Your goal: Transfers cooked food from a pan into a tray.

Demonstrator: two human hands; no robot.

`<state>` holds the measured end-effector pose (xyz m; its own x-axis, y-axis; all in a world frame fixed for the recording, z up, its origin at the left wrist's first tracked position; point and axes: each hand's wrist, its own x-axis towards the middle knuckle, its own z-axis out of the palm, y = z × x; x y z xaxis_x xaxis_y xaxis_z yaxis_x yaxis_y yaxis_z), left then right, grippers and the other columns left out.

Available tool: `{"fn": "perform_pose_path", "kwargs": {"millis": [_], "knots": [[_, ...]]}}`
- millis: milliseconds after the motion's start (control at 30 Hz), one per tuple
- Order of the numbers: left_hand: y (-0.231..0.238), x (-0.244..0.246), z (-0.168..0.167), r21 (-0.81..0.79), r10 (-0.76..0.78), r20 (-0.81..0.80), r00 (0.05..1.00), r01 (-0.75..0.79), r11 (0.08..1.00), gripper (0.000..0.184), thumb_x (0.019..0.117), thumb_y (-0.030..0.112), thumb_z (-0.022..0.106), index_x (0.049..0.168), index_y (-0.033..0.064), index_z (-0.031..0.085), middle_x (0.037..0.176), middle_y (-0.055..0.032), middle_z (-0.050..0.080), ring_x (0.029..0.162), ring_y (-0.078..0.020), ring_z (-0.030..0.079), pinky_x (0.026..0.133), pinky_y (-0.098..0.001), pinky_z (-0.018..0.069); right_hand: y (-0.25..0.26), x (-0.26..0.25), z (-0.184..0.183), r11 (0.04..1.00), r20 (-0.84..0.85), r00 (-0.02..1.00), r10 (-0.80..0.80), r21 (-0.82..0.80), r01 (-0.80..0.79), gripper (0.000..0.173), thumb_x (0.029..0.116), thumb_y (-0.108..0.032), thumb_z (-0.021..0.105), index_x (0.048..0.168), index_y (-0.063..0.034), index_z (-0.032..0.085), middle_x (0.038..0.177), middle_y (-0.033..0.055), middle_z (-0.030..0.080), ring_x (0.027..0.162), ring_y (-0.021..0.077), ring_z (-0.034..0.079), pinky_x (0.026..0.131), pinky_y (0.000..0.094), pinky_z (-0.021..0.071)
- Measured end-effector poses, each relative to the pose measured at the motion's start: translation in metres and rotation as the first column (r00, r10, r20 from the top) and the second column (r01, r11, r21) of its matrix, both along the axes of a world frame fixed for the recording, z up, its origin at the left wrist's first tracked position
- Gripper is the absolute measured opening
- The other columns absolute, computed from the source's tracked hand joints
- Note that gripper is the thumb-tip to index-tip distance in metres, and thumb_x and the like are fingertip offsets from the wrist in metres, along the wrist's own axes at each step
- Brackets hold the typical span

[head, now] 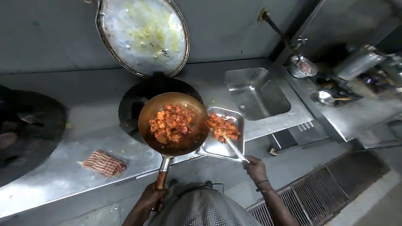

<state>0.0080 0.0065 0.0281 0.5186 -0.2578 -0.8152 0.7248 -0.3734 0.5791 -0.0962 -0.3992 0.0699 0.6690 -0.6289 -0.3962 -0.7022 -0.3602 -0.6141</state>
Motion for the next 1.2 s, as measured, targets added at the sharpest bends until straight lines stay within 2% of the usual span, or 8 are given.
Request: {"fn": "perform_pose_path", "kwargs": {"millis": [133,267,433,633,767,933,1067,1200], "knots": [[0.001,-0.001,0.0,0.007,0.0,0.0,1.0,0.0,1.0,0.022,0.0918,0.008,0.07,0.107,0.0026,0.055,0.065,-0.0045,0.054,0.046,-0.0136,0.053,0.042,-0.028,0.0486,-0.011,-0.013,0.0,0.965,-0.201,0.98,-0.014,-0.259,-0.039,0.023,0.1008,-0.024,0.065,0.118,-0.014,0.076,0.096,0.0119,0.075,0.086,0.0309,0.072,0.081,0.0573,0.0557],[0.001,0.0,0.001,0.013,-0.003,-0.004,1.0,0.003,1.0,0.022,0.0923,0.007,0.07,0.107,0.0029,0.054,0.064,-0.0049,0.054,0.045,-0.0144,0.053,0.042,-0.0288,0.0501,0.009,0.0,-0.007,0.903,-0.414,0.91,-0.014,-0.397,-0.167,0.026,0.1016,-0.026,0.059,0.123,-0.0212,0.073,0.108,0.0132,0.076,0.1,0.0359,0.072,0.083,0.0604,0.0556],[0.004,0.002,0.003,-0.001,0.001,-0.02,1.0,-0.001,1.0,0.021,0.0932,0.007,0.07,0.106,0.0034,0.053,0.063,-0.0041,0.053,0.044,-0.0139,0.053,0.042,-0.0283,0.0497,0.012,0.003,0.009,0.848,-0.399,0.917,0.024,-0.478,-0.23,0.034,0.1051,-0.021,0.053,0.136,-0.0192,0.068,0.121,0.0141,0.073,0.105,0.037,0.071,0.085,0.0596,0.0559],[0.002,0.002,0.001,-0.006,-0.005,-0.016,1.0,0.005,1.0,0.024,0.0936,0.009,0.071,0.109,0.0028,0.054,0.066,-0.0044,0.054,0.046,-0.0136,0.054,0.043,-0.0282,0.0505,-0.005,-0.001,0.036,0.839,-0.328,0.944,0.035,-0.503,-0.206,0.032,0.1038,-0.023,0.057,0.133,-0.0192,0.07,0.116,0.0162,0.074,0.102,0.0404,0.071,0.084,0.0637,0.0546],[0.002,0.003,-0.001,0.001,-0.013,-0.01,1.0,0.013,1.0,0.032,0.092,0.009,0.072,0.117,0.0015,0.053,0.072,-0.0053,0.056,0.049,-0.014,0.055,0.046,-0.0291,0.0518,-0.01,0.027,0.065,0.882,-0.193,0.963,0.188,-0.397,-0.252,0.024,0.101,-0.022,0.065,0.121,-0.0142,0.076,0.1,0.0179,0.075,0.091,0.0404,0.071,0.081,0.0669,0.053],[0.0,-0.002,-0.017,0.036,-0.038,0.018,0.999,0.037,0.999,0.04,0.09,0.011,0.074,0.123,0.001,0.054,0.077,-0.007,0.059,0.053,-0.0143,0.057,0.049,-0.0303,0.0515,0.001,0.096,0.085,0.79,-0.473,0.764,0.438,-0.202,-0.579,0.02,0.1001,-0.027,0.062,0.108,-0.0162,0.077,0.1,0.013,0.074,0.091,0.0333,0.07,0.082,0.0596,0.0537],[0.001,-0.003,-0.026,0.022,-0.05,0.038,0.998,0.05,0.999,0.043,0.0892,0.013,0.075,0.125,0.0008,0.054,0.08,-0.0084,0.06,0.056,-0.016,0.057,0.051,-0.0323,0.052,-0.003,0.126,0.049,0.771,-0.502,0.656,0.564,0.036,-0.635,0.025,0.1029,-0.025,0.059,0.109,-0.0047,0.072,0.094,0.0156,0.07,0.078,0.0275,0.066,0.075,0.0502,0.055],[0.0,-0.003,-0.023,0.017,-0.061,0.052,0.997,0.061,0.998,0.041,0.0863,0.013,0.076,0.119,0.0003,0.056,0.077,-0.0075,0.06,0.055,-0.016,0.058,0.051,-0.0325,0.0525,0.043,0.124,-0.005,0.827,-0.357,0.746,0.562,0.241,-0.508,0.028,0.105,-0.027,0.055,0.114,-0.0054,0.071,0.081,0.0082,0.066,0.061,0.0167,0.059,0.06,0.0363,0.0524]]}}
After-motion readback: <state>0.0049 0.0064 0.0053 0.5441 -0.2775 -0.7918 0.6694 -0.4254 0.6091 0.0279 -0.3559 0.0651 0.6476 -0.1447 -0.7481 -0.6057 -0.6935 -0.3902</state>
